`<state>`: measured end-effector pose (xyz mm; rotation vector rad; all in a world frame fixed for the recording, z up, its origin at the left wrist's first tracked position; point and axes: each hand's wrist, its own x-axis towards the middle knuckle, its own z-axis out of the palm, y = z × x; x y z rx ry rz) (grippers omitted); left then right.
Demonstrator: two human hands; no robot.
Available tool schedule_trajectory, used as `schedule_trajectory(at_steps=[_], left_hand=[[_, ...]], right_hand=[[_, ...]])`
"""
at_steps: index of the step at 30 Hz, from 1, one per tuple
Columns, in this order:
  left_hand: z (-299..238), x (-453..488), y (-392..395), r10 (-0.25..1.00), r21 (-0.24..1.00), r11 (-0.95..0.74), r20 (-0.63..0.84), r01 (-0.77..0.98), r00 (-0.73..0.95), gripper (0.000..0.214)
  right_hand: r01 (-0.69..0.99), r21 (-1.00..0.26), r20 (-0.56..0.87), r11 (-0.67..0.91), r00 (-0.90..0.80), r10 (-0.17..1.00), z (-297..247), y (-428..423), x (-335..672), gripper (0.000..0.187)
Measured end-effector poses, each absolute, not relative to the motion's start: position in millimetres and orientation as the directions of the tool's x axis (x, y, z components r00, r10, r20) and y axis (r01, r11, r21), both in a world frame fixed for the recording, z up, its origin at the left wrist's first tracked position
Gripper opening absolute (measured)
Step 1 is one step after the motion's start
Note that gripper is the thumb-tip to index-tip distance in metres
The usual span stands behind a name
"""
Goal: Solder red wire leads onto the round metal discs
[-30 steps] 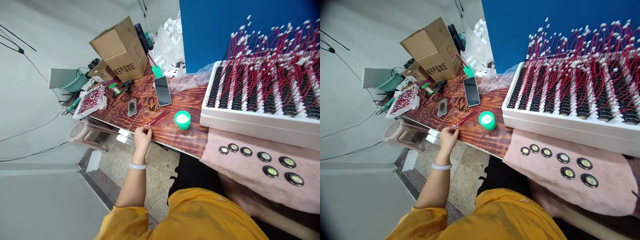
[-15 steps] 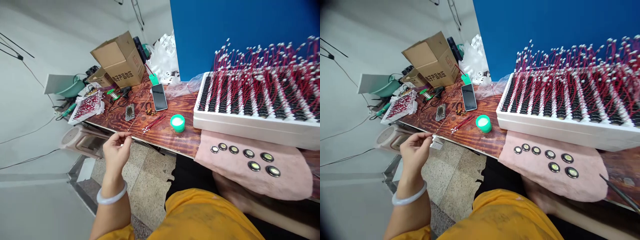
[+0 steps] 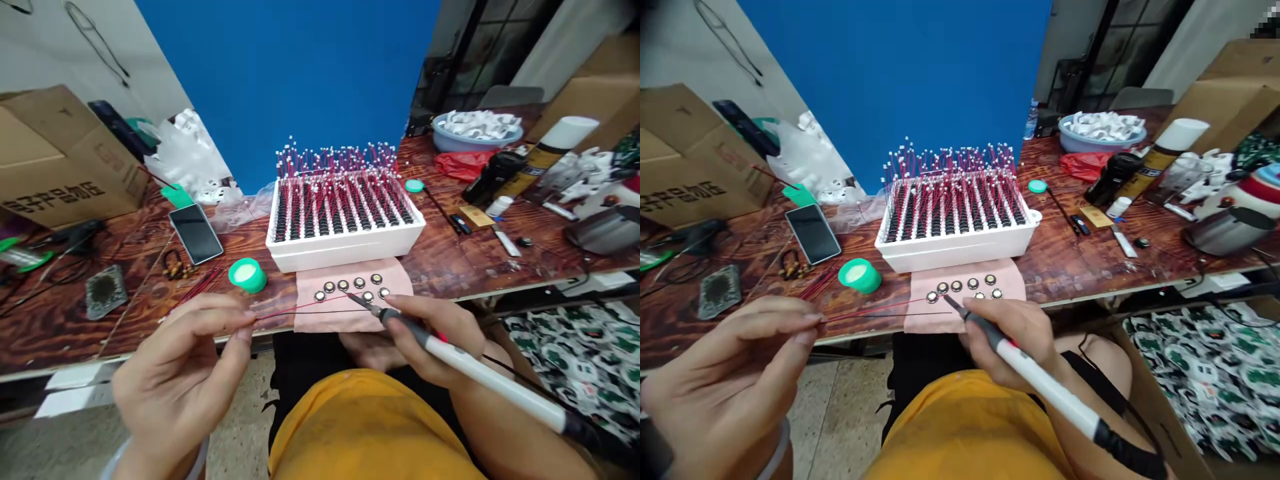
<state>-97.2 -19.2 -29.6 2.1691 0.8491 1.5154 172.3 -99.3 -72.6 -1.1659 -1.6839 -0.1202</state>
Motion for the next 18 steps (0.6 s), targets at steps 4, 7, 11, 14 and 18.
schedule_trajectory(at_steps=[4,7,11,14,18], left_hand=[[-25,-94,-19,0.631,0.587,-0.776,0.710,0.231,0.314,0.027],[-22,-95,-21,0.612,0.574,-0.789,0.706,0.217,0.357,0.027],[-20,-97,-26,0.590,0.568,-0.801,0.691,0.191,0.418,0.027],[-24,-97,-29,0.631,0.633,-0.760,0.669,0.144,0.393,0.031],[-41,-97,-20,0.671,0.736,-0.673,0.651,-0.076,0.355,0.053]], right_hand=[[0.701,-0.427,0.776,0.571,-0.040,0.629,-66,-97,166,0.027],[0.688,-0.447,0.769,0.572,-0.031,0.638,-69,-97,166,0.032],[0.684,-0.440,0.758,0.582,-0.063,0.649,-74,-94,164,0.025],[0.691,-0.417,0.766,0.590,-0.083,0.638,-76,-91,162,0.019],[0.600,-0.502,0.746,0.622,-0.064,0.663,-70,-89,159,0.012]])
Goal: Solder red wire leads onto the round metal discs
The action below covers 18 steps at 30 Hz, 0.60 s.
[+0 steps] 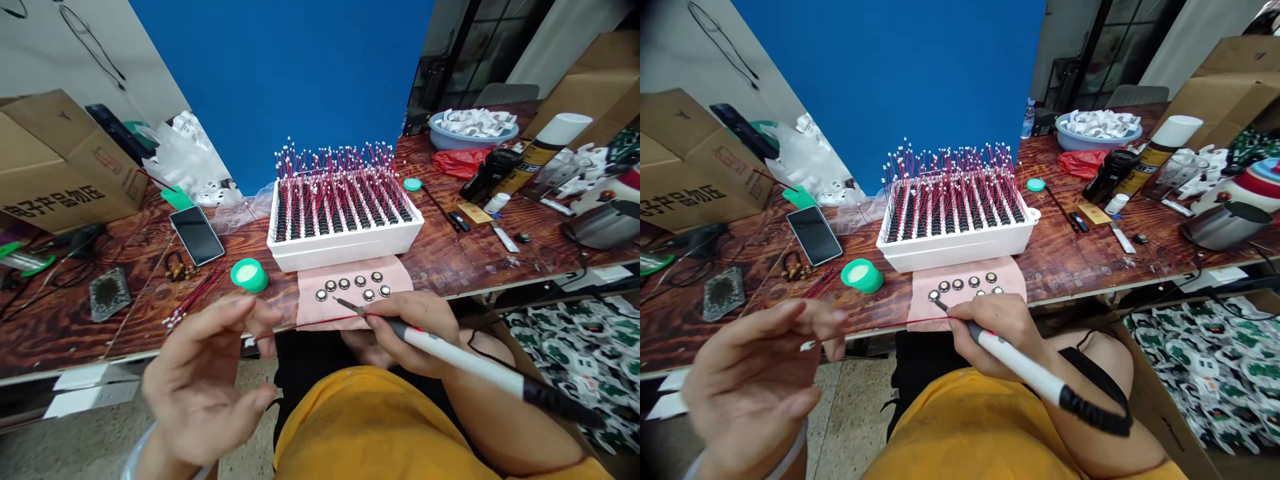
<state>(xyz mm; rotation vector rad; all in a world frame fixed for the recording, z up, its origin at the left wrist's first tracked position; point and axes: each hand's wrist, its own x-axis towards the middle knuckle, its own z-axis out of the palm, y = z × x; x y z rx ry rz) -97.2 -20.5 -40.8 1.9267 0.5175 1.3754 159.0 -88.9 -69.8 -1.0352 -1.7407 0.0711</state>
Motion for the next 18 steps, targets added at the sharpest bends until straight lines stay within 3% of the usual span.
schedule_trajectory(at_steps=[3,6,9,13,18], left_hand=[[-55,-96,-4,0.630,0.718,-0.695,0.640,-0.050,0.439,0.055],[-56,-89,8,0.531,0.597,-0.801,0.683,0.035,0.502,0.054],[-41,-78,8,0.399,0.517,-0.856,0.679,-0.015,0.616,0.057],[-19,-69,6,0.253,0.488,-0.870,0.574,-0.077,0.779,0.042],[-18,-68,9,0.253,0.471,-0.880,0.576,-0.063,0.777,0.028]], right_hand=[[0.499,-0.592,0.698,0.633,-0.077,0.712,-59,-85,158,0.009],[0.443,-0.622,0.661,0.645,-0.145,0.736,-51,-80,158,0.006],[0.433,-0.635,0.618,0.640,-0.212,0.757,-47,-75,156,0.006],[0.402,-0.674,0.555,0.620,-0.277,0.784,-46,-71,151,0.007],[0.423,-0.676,0.563,0.603,-0.231,0.793,-49,-70,148,0.006]])
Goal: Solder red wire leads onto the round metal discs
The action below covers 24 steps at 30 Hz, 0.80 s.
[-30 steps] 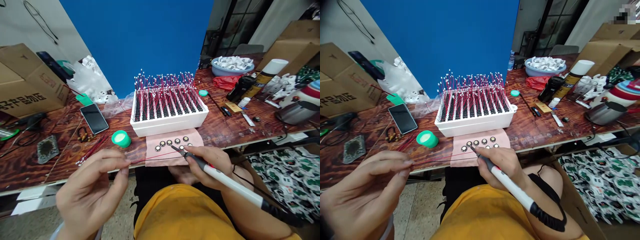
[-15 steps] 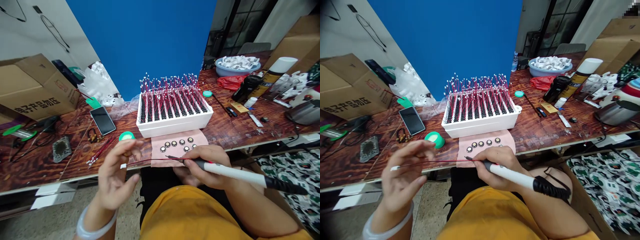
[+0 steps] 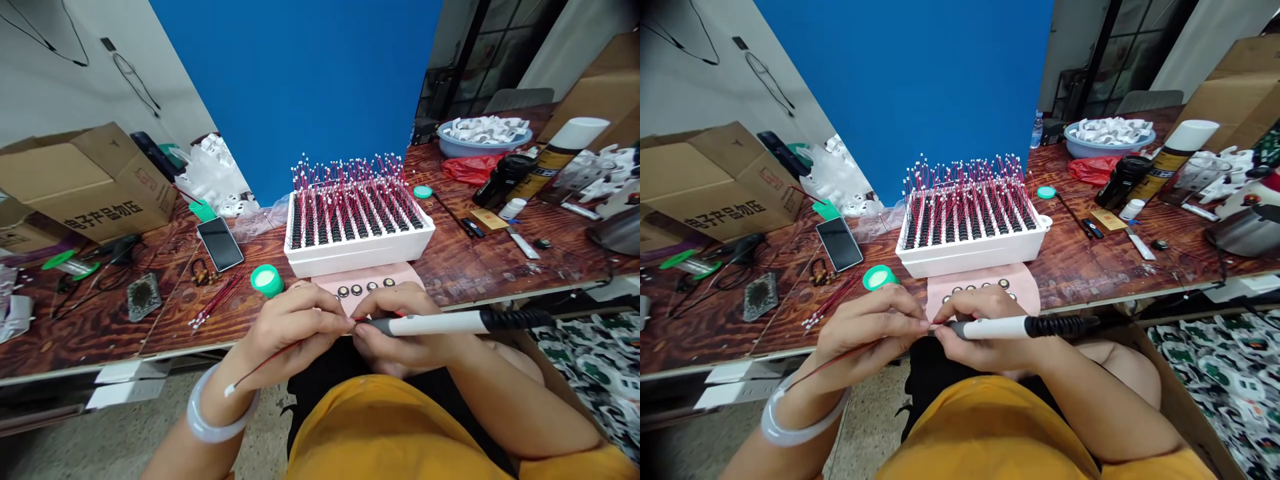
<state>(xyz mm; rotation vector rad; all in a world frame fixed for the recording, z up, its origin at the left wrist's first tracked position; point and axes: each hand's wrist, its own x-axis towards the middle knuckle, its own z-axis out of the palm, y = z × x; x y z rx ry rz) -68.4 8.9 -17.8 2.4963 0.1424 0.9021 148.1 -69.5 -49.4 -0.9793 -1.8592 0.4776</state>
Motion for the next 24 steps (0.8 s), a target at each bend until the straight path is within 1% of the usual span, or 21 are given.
schedule_trajectory(at_steps=[2,3,5,8,11,15,19,24], left_hand=[[-22,-69,9,0.293,0.478,-0.876,0.632,-0.063,0.718,0.027],[-24,-69,8,0.312,0.487,-0.871,0.653,-0.067,0.690,0.027],[-27,-69,7,0.357,0.512,-0.856,0.681,-0.067,0.640,0.024],[-32,-68,4,0.423,0.552,-0.832,0.688,-0.048,0.590,0.020],[-36,-65,0,0.462,0.599,-0.800,0.663,-0.047,0.589,0.020],[-39,-62,-4,0.479,0.622,-0.782,0.648,-0.048,0.592,0.020],[-42,-63,-3,0.498,0.628,-0.777,0.659,-0.048,0.563,0.028],[-46,-68,1,0.434,0.599,-0.796,0.665,-0.087,0.608,0.029]], right_hand=[[0.494,-0.628,0.603,0.601,-0.179,0.777,-54,-70,148,0.011],[0.535,-0.584,0.641,0.610,-0.156,0.751,-56,-69,147,0.014],[0.597,-0.477,0.736,0.645,-0.130,0.665,-59,-69,146,0.012],[0.630,-0.327,0.829,0.705,-0.167,0.534,-61,-67,143,0.009],[0.633,-0.261,0.831,0.728,-0.236,0.504,-60,-64,140,0.010],[0.644,-0.236,0.823,0.728,-0.266,0.502,-61,-61,138,0.010],[0.648,-0.226,0.823,0.728,-0.273,0.498,-65,-59,136,0.011],[0.633,-0.251,0.823,0.732,-0.259,0.506,-72,-57,133,0.012]])
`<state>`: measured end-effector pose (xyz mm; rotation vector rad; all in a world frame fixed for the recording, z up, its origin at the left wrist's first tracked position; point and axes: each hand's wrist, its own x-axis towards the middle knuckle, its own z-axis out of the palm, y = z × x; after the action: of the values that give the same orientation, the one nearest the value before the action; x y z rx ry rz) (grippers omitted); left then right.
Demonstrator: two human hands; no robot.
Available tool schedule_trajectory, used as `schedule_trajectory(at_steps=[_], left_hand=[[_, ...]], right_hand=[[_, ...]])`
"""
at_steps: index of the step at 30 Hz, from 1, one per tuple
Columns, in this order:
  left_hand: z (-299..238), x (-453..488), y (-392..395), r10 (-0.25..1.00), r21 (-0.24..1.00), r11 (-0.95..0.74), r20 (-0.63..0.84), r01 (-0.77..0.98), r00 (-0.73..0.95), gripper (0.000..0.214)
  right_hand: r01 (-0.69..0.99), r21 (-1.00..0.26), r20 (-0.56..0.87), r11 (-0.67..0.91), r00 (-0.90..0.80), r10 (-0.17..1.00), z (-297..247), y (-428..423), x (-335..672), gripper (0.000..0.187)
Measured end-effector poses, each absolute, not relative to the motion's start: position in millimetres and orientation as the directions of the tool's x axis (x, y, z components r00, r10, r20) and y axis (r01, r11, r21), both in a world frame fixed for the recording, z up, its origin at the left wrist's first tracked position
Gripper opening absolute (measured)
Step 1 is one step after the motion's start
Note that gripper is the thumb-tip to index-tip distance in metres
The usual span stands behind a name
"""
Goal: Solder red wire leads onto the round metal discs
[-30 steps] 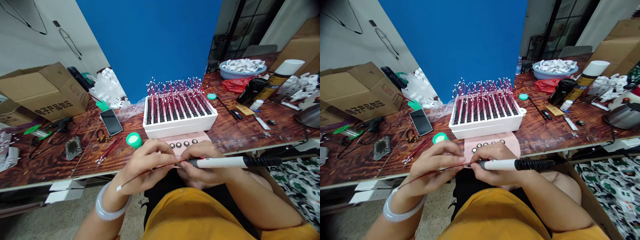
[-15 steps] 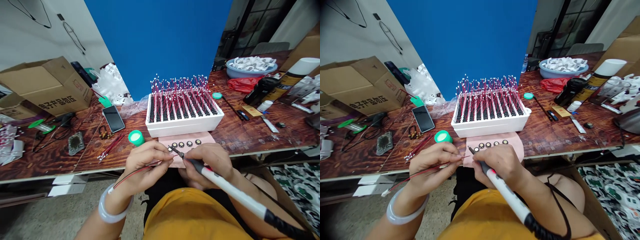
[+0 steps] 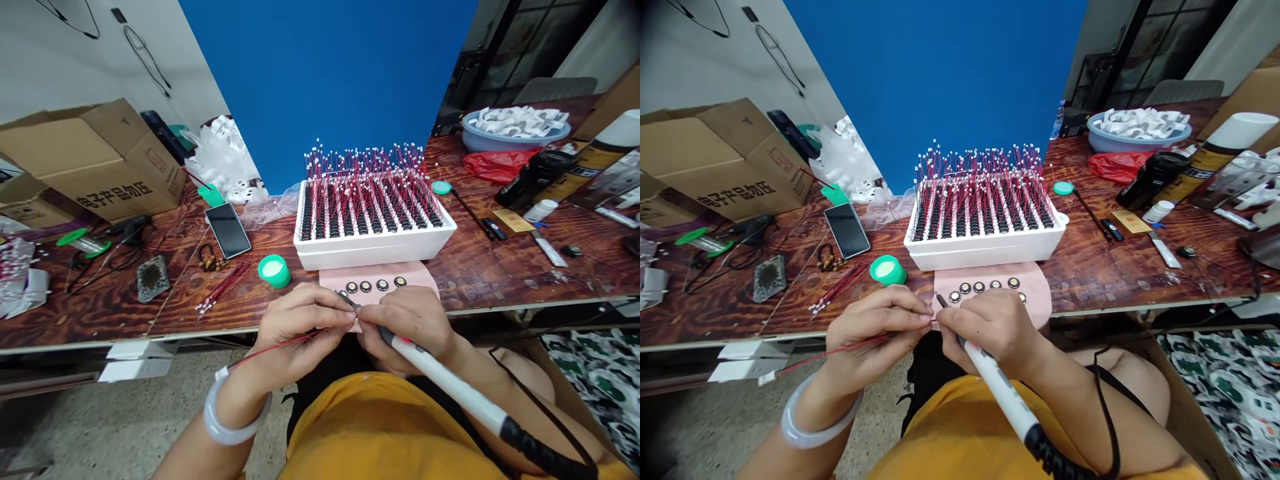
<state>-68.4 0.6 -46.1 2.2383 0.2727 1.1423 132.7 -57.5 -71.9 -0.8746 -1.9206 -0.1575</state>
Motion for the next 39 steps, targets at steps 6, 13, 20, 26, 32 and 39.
schedule_trajectory(at_steps=[6,13,20,26,32,39], left_hand=[[-49,-69,-3,0.476,0.585,-0.811,0.663,-0.004,0.578,0.026],[-56,-68,-2,0.543,0.605,-0.792,0.642,0.078,0.542,0.018],[-61,-73,5,0.564,0.643,-0.760,0.577,0.098,0.591,0.016],[-64,-72,4,0.617,0.711,-0.701,0.570,0.051,0.542,0.017],[-63,-69,1,0.667,0.754,-0.656,0.565,0.023,0.487,0.015],[-68,-84,2,0.750,0.795,-0.600,0.524,0.083,0.405,0.013]], right_hand=[[0.627,-0.275,0.826,0.729,-0.234,0.513,-77,-56,130,0.014],[0.630,-0.304,0.813,0.715,-0.220,0.539,-83,-53,128,0.012],[0.621,-0.316,0.808,0.717,-0.220,0.547,-86,-50,126,0.014],[0.607,-0.352,0.806,0.712,-0.191,0.561,-86,-49,123,0.015],[0.626,-0.344,0.801,0.700,-0.194,0.567,-87,-49,122,0.014],[0.634,-0.362,0.802,0.684,-0.162,0.575,-83,-52,128,0.018]])
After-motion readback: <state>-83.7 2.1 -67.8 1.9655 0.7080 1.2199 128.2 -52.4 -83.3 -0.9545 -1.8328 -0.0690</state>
